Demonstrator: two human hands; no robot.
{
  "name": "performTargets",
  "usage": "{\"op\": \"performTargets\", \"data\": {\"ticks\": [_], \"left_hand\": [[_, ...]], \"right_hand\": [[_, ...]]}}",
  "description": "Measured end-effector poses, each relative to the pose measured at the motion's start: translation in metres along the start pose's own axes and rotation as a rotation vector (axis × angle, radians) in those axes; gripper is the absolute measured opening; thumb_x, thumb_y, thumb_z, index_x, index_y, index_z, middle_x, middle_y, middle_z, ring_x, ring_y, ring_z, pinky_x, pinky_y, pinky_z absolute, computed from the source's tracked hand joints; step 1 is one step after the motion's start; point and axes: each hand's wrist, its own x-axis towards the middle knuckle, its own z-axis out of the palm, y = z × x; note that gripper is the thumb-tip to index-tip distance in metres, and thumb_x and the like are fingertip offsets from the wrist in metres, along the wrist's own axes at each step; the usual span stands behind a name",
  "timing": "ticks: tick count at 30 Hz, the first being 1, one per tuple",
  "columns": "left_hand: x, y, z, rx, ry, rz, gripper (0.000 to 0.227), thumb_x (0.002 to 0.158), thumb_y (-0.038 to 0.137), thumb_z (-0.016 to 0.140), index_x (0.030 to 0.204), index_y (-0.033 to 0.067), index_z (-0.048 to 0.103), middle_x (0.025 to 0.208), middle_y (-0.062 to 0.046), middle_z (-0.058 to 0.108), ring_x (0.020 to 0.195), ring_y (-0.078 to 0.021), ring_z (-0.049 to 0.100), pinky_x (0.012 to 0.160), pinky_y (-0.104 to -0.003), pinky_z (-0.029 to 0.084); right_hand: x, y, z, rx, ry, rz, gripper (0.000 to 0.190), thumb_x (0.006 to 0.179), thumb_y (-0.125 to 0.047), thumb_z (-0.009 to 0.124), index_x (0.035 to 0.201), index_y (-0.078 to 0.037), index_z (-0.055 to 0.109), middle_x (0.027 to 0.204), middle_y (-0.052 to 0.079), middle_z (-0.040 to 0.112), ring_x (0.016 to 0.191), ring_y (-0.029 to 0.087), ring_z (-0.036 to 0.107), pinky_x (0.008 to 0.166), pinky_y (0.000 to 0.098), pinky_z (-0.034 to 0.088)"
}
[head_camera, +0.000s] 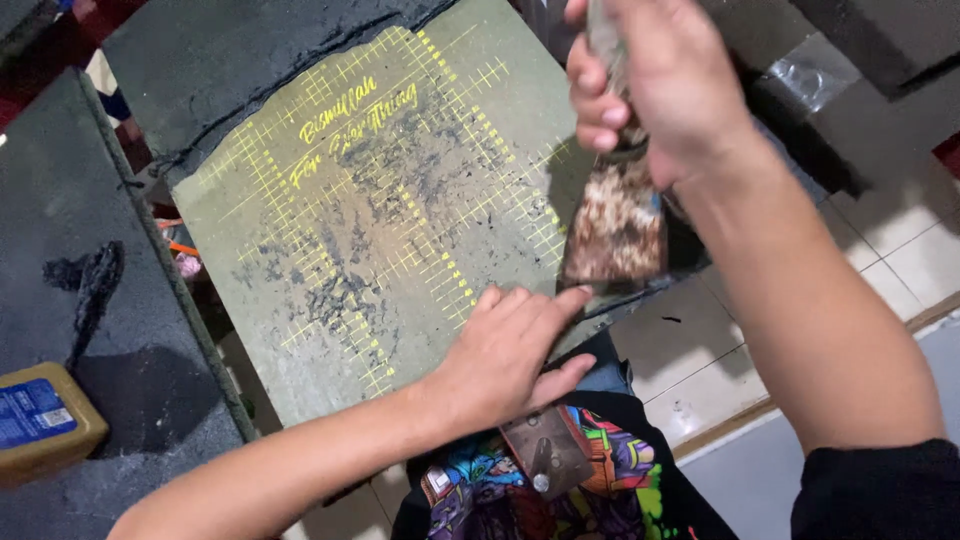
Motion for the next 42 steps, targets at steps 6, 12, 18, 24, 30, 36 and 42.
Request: {"op": "performTargets", "data": {"ticks": [6,12,18,24,30,36,42], "left_hand": [[0.016,0.001,-0.014,-0.283,-0.133,-0.155,0.051,0.100,0.044,0.049,0.124,-0.0005,0.058,0.106,-0.016,0.067,0.096,-0.0333,0.062,0.088,-0.049,0.042],[0.030,0.000,-0.027,-0.189,-0.253,-0.146,0.059,0.100,0.042,0.050,0.140,-0.0016,0.051,0.114,-0.017,0.068,0.100,-0.0318,0.065,0.087,-0.048,0.045],[0.062,-0.017,-0.037,-0.292,-0.460,-0.142,0.057,0.103,0.036,0.051,0.147,-0.0007,0.049,0.122,-0.020,0.066,0.106,-0.0323,0.067,0.092,-0.045,0.059],[0.081,-0.044,0.003,-0.160,0.070,0.060,0.047,0.100,0.033,0.053,0.133,0.0010,0.059,0.121,-0.019,0.061,0.106,-0.0345,0.060,0.089,-0.049,0.050],[0.085,-0.055,0.009,-0.067,0.062,0.130,0.054,0.100,0.036,0.056,0.146,0.0075,0.048,0.139,-0.017,0.056,0.112,-0.0353,0.060,0.082,-0.050,0.048],[0.086,-0.048,0.006,0.112,0.034,0.126,0.062,0.098,0.046,0.056,0.145,0.0050,0.052,0.143,-0.013,0.055,0.109,-0.0311,0.057,0.082,-0.045,0.044],[0.084,-0.040,0.004,0.061,-0.049,0.077,0.061,0.099,0.048,0.048,0.142,0.0059,0.055,0.139,-0.014,0.057,0.117,-0.0305,0.054,0.091,-0.049,0.043]], "right_hand": [[0.010,-0.022,-0.037,-0.336,-0.048,-0.248,0.055,0.098,-0.059,0.052,0.086,-0.005,0.055,0.077,0.003,0.048,0.049,0.009,0.040,0.046,0.0271,0.037],[0.014,-0.026,-0.060,-0.493,-0.097,-0.307,0.043,0.107,-0.048,0.037,0.099,-0.008,0.052,0.083,0.001,0.043,0.057,0.008,0.037,0.054,0.0252,0.041],[0.011,-0.030,-0.055,-0.341,0.066,-0.224,0.044,0.102,-0.046,0.050,0.080,-0.008,0.048,0.072,0.002,0.043,0.049,0.009,0.034,0.046,0.0271,0.032],[0.035,-0.024,-0.063,-0.243,0.073,-0.223,0.058,0.092,-0.062,0.053,0.067,-0.011,0.041,0.059,-0.001,0.032,0.045,0.006,0.029,0.042,0.0251,0.028],[0.042,-0.022,-0.061,-0.186,0.140,-0.149,0.061,0.085,-0.066,0.061,0.067,-0.011,0.042,0.064,0.001,0.041,0.046,0.006,0.032,0.042,0.0239,0.030],[0.046,-0.023,-0.062,-0.129,0.046,-0.152,0.042,0.092,-0.055,0.057,0.108,-0.017,0.060,0.063,-0.002,0.041,0.044,0.004,0.031,0.040,0.0209,0.029],[0.054,-0.020,-0.062,-0.242,0.116,-0.118,0.051,0.100,-0.053,0.047,0.070,-0.012,0.048,0.064,-0.002,0.045,0.045,0.004,0.034,0.039,0.0216,0.032]]}}
